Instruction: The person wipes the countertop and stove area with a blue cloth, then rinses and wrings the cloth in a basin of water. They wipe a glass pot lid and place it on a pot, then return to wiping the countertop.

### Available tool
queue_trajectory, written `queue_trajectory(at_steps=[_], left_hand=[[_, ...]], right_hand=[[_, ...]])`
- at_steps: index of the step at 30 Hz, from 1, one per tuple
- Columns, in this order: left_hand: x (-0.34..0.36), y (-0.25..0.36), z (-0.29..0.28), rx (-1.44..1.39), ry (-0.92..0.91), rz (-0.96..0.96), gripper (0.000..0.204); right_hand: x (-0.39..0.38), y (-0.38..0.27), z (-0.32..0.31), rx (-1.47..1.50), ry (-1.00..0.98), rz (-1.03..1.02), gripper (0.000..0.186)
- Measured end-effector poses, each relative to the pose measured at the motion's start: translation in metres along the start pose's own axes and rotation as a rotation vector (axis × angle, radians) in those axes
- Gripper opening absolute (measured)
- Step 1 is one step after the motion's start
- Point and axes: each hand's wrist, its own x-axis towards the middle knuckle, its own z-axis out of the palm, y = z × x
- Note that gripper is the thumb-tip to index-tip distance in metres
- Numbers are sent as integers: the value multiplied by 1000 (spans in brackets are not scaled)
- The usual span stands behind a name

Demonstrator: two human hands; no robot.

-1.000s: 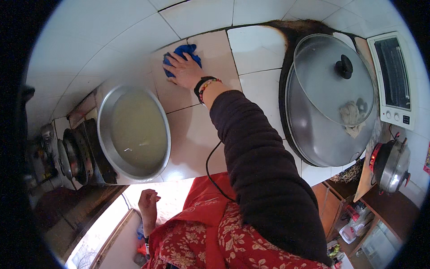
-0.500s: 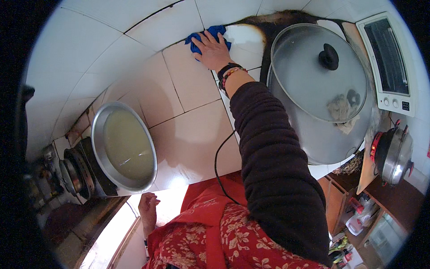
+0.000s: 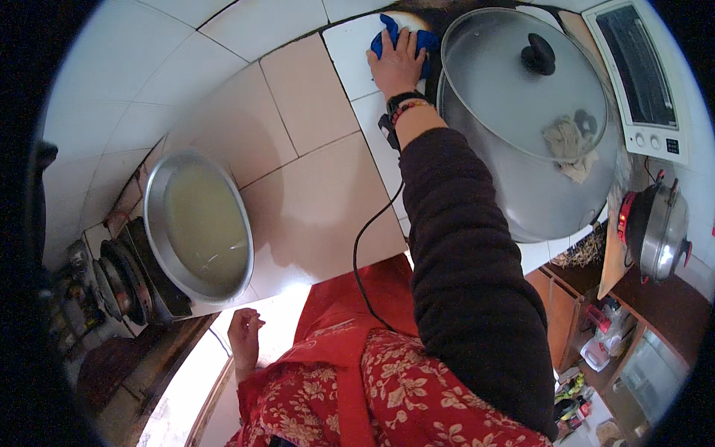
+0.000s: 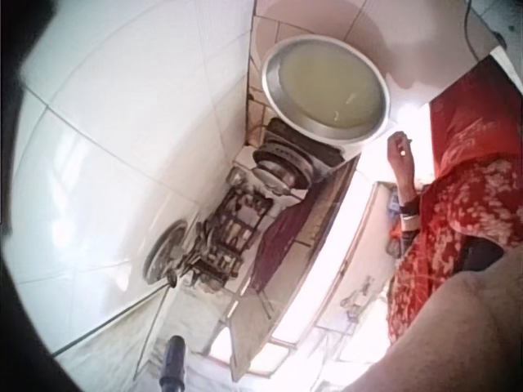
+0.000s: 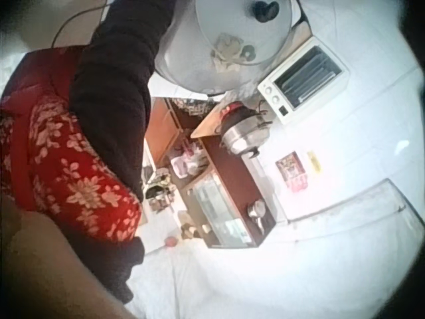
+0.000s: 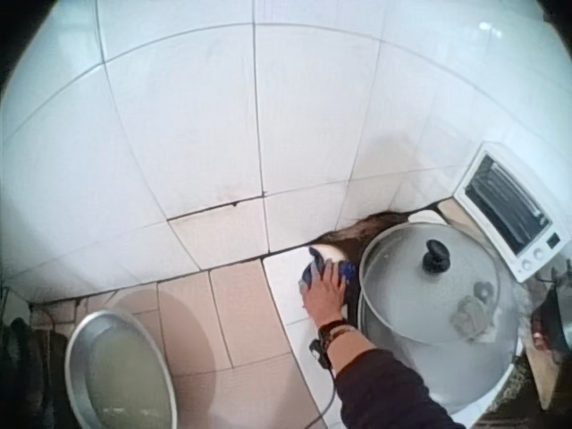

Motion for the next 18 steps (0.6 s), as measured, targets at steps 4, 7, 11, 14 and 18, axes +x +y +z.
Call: queue_trajectory(at_steps=[4, 7, 11, 14, 18], left_hand=[[5, -3, -11, 1, -27, 92, 7], [11, -1, -19, -6, -82, 146, 7], [22, 9, -29, 65, -143, 278, 9], [25, 20, -36, 132, -205, 328, 9], [25, 27, -40, 121, -251, 365, 10]], right_hand=[[-74, 8, -24, -12, 9, -49, 62], [-140, 11, -46, 38, -19, -84, 62], [-238, 20, -81, 50, -60, -112, 61], [-310, 39, -106, 51, -116, -67, 62], [-399, 85, -131, 30, -167, 94, 62]])
